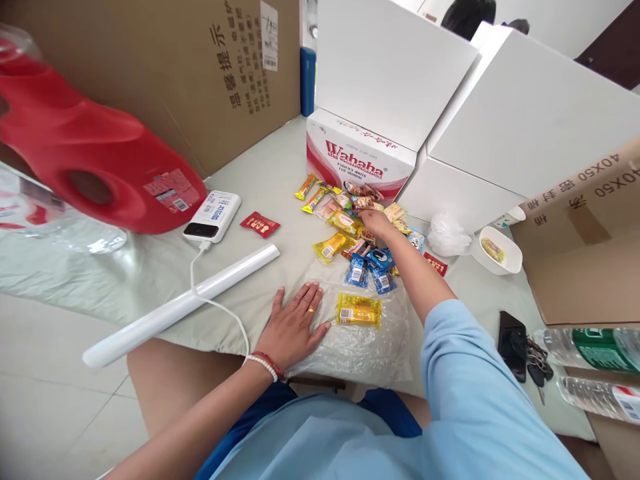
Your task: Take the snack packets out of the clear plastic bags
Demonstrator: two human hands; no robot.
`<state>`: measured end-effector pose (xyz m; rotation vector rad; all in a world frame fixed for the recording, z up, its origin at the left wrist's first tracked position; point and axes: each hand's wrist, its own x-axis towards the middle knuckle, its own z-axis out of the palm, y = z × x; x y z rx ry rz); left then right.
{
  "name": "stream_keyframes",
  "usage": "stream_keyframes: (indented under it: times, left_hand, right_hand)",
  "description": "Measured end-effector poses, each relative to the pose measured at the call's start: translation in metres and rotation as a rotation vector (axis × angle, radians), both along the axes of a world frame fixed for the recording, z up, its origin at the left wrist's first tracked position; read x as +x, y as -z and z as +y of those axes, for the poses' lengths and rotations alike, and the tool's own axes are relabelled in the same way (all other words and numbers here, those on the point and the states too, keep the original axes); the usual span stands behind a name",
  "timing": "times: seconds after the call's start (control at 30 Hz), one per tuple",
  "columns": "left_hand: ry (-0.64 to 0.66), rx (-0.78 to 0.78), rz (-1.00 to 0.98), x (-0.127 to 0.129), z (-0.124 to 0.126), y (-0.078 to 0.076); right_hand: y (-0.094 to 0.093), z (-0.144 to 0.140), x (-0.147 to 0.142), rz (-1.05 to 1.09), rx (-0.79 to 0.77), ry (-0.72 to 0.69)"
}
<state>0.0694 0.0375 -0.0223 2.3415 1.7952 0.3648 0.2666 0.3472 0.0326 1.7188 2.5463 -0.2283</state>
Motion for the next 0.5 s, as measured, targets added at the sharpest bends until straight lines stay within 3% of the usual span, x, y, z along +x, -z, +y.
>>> stream_keyframes:
  times: [0.2,0.37,0.5]
  left_hand:
    - [0.003,0.000,0.012,0.000,0.000,0.000]
    - [0.000,-0.019,-0.009,0.000,0.000,-0.002]
    - [-0.003,-0.024,-0.004,0.001,0.000,-0.004]
  right_hand:
    - [0.013,0.010,-0.011,0.027,0.052,0.049]
    - [0.011,0.007,-0.010,-0.080,0.068,-0.135]
    - [0.007,0.010,-0.010,-0.172,-0.014,-0.006]
